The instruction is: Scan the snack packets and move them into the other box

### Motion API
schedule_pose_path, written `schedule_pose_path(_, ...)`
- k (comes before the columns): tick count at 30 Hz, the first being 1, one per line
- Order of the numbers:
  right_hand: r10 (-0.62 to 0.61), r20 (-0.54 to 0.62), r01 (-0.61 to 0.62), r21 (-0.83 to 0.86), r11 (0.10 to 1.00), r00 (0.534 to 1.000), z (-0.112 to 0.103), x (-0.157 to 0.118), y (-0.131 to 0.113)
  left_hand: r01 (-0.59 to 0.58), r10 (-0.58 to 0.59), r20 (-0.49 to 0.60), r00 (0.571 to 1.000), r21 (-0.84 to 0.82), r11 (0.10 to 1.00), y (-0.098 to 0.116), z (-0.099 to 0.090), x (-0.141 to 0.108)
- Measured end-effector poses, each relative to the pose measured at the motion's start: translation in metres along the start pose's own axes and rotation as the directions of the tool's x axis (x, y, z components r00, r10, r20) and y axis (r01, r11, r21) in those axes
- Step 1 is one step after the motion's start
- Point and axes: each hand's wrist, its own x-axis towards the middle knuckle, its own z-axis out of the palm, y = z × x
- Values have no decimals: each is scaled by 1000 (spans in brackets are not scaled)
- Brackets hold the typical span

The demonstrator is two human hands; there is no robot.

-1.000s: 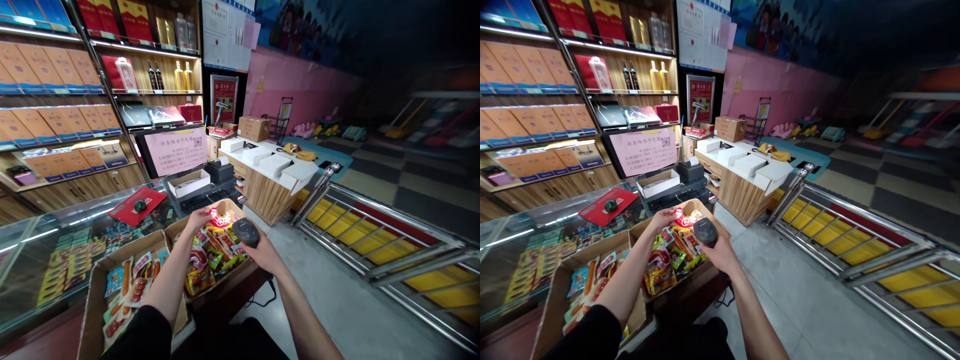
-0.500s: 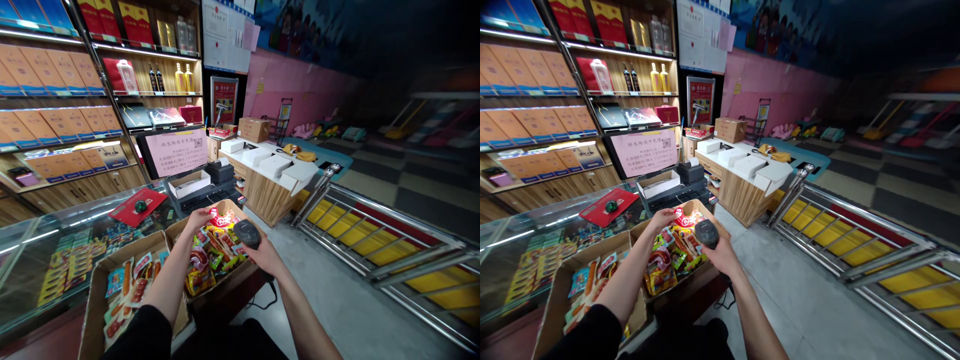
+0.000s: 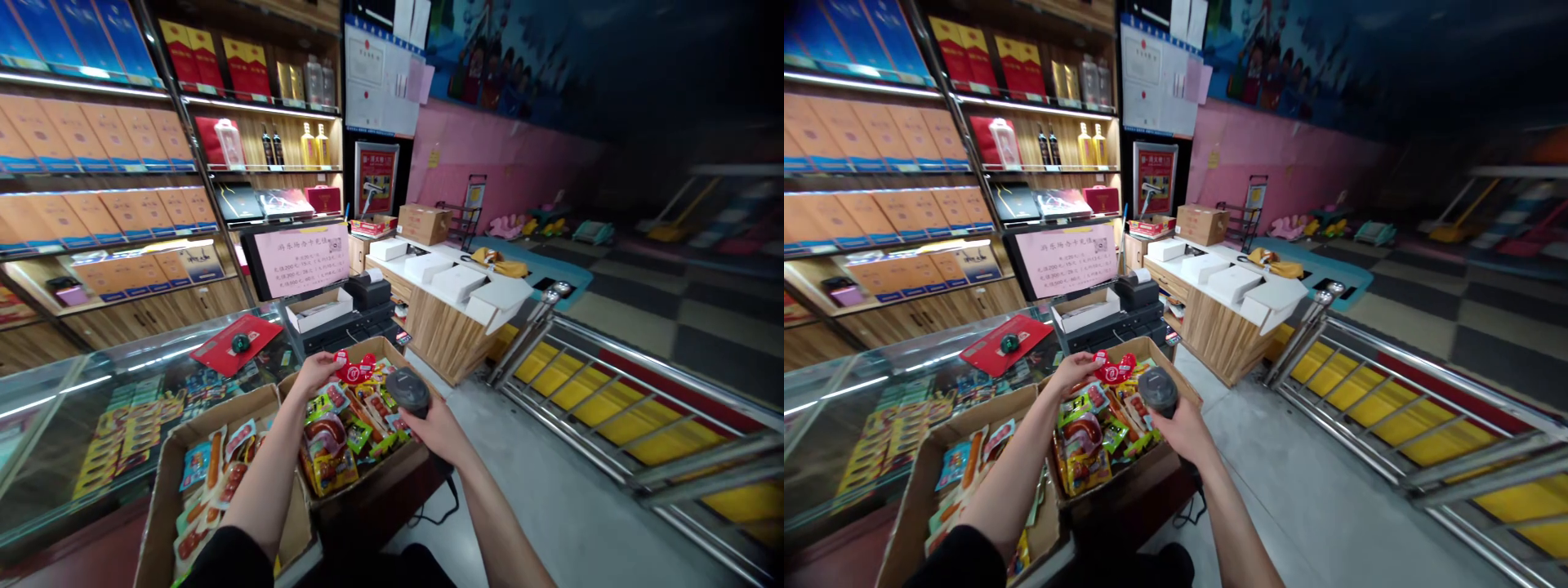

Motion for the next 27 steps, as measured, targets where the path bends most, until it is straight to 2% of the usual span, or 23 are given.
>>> schedule_pose_path(2,-48,-32,47,-16,999,998,3,6,2,0,2,-69,998,21,1000,2,-34,-17)
schedule_pose_path(4,-80,-49,78,-34,996,996,8,12,3,-15,21,-141,990,38,999,3,-79,-42)
schedule_pose_path(6,-84,-26,82,-47,996,996,12,18,0,-44,59,-212,975,76,996,1,-127,-73)
schedule_pose_path(9,-101,47,103,-45,994,994,19,26,-4,-8,64,-334,940,166,986,-4,-189,-122)
schedule_pose_path(11,-103,88,107,-44,993,991,24,31,-5,17,64,-392,918,201,979,-8,-217,-148)
schedule_pose_path(14,-80,126,87,-48,995,989,28,36,-3,71,46,-464,885,231,970,-11,-234,-168)
schedule_pose_path(17,-56,130,61,-34,998,990,28,37,-1,76,59,-451,891,276,958,-10,-225,-163)
schedule_pose_path(20,-47,99,50,-19,999,994,21,35,1,16,111,-358,927,333,943,-6,-195,-140)
schedule_pose_path(23,-96,24,97,-9,995,995,8,30,4,-39,112,-188,976,351,936,-4,-145,-108)
schedule_pose_path(25,-116,-29,116,-12,993,993,-2,25,8,-64,99,-81,992,352,934,-4,-105,-85)
schedule_pose_path(27,-67,-56,66,-25,998,996,-11,18,12,-90,73,62,995,369,925,-8,-61,-62)
